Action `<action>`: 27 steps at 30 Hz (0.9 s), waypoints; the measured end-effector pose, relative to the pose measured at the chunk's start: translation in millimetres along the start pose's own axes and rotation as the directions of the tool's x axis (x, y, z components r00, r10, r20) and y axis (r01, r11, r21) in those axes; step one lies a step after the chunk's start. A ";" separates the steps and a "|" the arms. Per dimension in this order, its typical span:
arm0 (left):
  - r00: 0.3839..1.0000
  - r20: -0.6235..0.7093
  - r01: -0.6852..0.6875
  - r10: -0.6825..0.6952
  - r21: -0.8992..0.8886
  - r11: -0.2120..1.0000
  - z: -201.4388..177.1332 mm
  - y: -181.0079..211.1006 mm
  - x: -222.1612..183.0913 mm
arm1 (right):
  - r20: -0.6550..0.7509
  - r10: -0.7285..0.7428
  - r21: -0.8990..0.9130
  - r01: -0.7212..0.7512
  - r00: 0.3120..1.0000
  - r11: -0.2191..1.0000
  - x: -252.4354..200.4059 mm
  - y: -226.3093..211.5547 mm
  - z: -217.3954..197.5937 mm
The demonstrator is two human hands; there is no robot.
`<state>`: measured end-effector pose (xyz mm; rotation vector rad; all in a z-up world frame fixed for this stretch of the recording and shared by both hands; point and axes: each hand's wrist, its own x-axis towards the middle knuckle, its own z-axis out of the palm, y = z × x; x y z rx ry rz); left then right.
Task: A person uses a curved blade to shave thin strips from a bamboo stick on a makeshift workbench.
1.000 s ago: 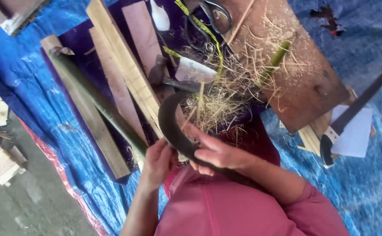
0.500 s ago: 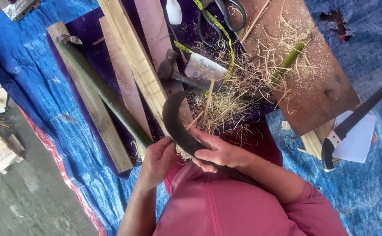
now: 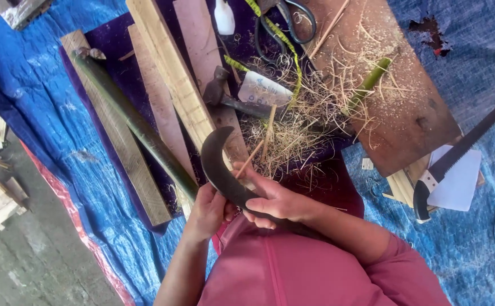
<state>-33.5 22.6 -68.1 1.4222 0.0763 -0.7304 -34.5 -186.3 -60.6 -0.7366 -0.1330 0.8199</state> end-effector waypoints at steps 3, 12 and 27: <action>0.996 -0.077 -0.042 0.039 -0.039 0.998 0.5 10.7 -7.0 | 0.013 -0.026 -0.012 0.027 1.000 1.000 0.1 -2.1 -9.9; 0.970 -0.029 -0.241 0.240 -0.201 0.950 -9.5 -11.1 -8.1 | -0.119 -0.101 -0.042 0.097 0.988 0.994 -14.3 -15.2 -21.4; 0.994 -0.069 -0.105 0.088 -0.321 0.941 -11.8 -24.1 -9.3 | -0.157 -0.165 -0.086 0.153 0.974 0.984 -20.4 -19.6 -32.5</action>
